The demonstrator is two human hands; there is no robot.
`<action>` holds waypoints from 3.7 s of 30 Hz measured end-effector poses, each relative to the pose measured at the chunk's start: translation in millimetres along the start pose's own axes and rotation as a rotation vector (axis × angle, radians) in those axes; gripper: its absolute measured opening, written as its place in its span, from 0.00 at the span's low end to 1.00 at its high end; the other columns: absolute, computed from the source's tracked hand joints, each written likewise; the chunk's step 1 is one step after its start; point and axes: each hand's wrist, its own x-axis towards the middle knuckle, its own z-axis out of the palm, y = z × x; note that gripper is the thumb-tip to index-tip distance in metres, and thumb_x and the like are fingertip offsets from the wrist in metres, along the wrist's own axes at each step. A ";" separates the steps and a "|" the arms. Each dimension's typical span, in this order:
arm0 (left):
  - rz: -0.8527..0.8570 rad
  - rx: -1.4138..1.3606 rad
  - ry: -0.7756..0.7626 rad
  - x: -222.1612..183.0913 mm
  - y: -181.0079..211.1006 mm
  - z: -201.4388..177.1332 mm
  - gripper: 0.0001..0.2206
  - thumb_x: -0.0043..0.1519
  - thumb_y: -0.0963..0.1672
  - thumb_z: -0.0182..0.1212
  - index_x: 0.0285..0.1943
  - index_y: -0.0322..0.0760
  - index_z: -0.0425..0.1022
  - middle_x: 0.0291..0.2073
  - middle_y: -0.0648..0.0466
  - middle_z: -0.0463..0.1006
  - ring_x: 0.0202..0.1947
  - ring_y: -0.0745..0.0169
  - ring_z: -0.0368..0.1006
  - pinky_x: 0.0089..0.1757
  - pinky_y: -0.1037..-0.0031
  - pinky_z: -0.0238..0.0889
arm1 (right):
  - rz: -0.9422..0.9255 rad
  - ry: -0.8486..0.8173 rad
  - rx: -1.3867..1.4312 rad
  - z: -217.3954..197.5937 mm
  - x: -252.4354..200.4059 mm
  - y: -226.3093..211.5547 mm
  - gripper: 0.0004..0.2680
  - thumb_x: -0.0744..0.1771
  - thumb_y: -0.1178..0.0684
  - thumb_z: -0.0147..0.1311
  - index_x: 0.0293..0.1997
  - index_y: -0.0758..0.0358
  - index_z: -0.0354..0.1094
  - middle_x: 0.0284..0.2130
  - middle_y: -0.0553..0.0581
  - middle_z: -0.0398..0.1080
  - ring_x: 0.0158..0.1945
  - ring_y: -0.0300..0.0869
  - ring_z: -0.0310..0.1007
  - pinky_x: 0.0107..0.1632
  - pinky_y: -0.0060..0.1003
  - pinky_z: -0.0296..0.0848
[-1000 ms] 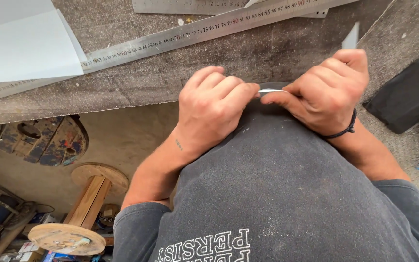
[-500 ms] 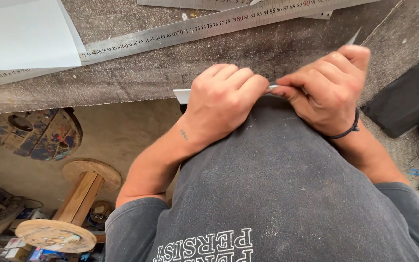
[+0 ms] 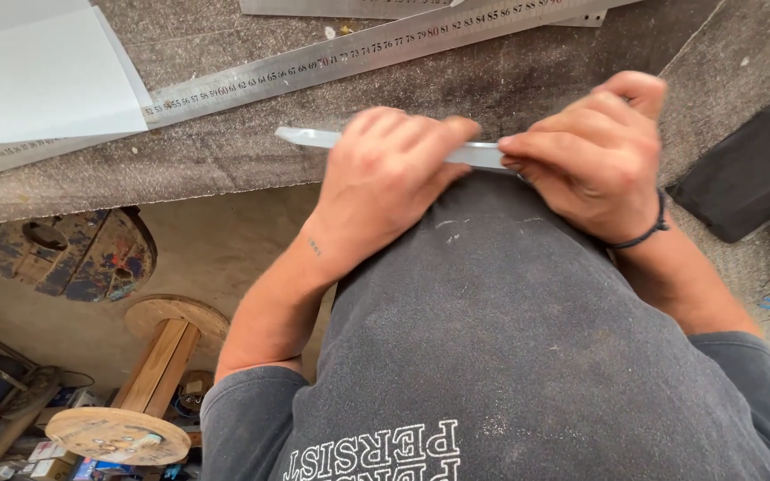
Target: Measuring and marking a strip of insulation material on a workbench using a metal ruler and a scribe, then peeling the backing.
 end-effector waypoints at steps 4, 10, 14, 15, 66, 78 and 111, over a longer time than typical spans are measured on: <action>0.105 -0.011 0.149 8.4 4.9 8.3 0.07 0.71 0.44 0.57 0.39 0.43 0.78 0.26 0.58 0.73 0.26 0.56 0.68 0.38 0.68 0.64 | -0.007 0.018 0.025 8.2 2.1 -1.8 0.06 0.73 0.53 0.60 0.42 0.62 0.81 0.34 0.55 0.78 0.34 0.46 0.70 0.56 0.47 0.54; 0.153 0.121 0.182 14.5 15.2 -1.0 0.14 0.73 0.40 0.47 0.31 0.42 0.70 0.23 0.57 0.64 0.26 0.57 0.62 0.43 0.70 0.66 | -0.020 0.076 -0.207 4.4 3.1 -3.9 0.14 0.73 0.40 0.59 0.32 0.56 0.76 0.29 0.49 0.78 0.30 0.44 0.69 0.55 0.46 0.58; 0.121 0.123 0.154 7.9 16.2 -5.8 0.12 0.70 0.38 0.48 0.34 0.42 0.73 0.24 0.57 0.69 0.28 0.57 0.64 0.48 0.66 0.67 | -0.004 0.137 -0.248 8.6 -7.2 1.4 0.23 0.69 0.33 0.66 0.20 0.56 0.65 0.19 0.49 0.67 0.23 0.45 0.61 0.51 0.48 0.59; 0.109 0.132 0.146 6.9 15.7 -6.8 0.12 0.70 0.38 0.49 0.33 0.42 0.74 0.25 0.57 0.71 0.28 0.57 0.65 0.49 0.66 0.67 | -0.015 0.123 -0.270 7.1 -5.0 -1.0 0.21 0.70 0.32 0.64 0.21 0.55 0.68 0.19 0.49 0.68 0.24 0.45 0.62 0.51 0.47 0.59; 0.092 0.120 0.130 4.0 11.7 -5.8 0.09 0.71 0.41 0.53 0.37 0.44 0.77 0.24 0.59 0.69 0.25 0.58 0.66 0.34 0.70 0.62 | -0.146 0.292 -0.115 28.9 -5.8 10.6 0.13 0.69 0.44 0.64 0.30 0.62 0.75 0.26 0.54 0.68 0.31 0.48 0.63 0.47 0.48 0.68; 0.027 -0.190 0.193 51.1 26.6 -23.1 0.11 0.78 0.46 0.52 0.67 0.45 0.67 0.56 0.62 0.79 0.47 0.61 0.84 0.49 0.70 0.74 | 0.349 0.427 0.943 38.7 19.2 9.5 0.13 0.71 0.44 0.55 0.51 0.65 0.62 0.44 0.58 0.70 0.48 0.43 0.69 0.56 0.38 0.70; -0.336 -0.608 0.028 -21.6 -6.2 17.0 0.07 0.66 0.41 0.66 0.51 0.45 0.77 0.45 0.60 0.83 0.41 0.68 0.83 0.45 0.78 0.73 | 0.061 -0.025 0.169 33.4 5.9 4.8 0.02 0.70 0.60 0.66 0.45 0.59 0.78 0.37 0.53 0.79 0.37 0.44 0.73 0.57 0.45 0.59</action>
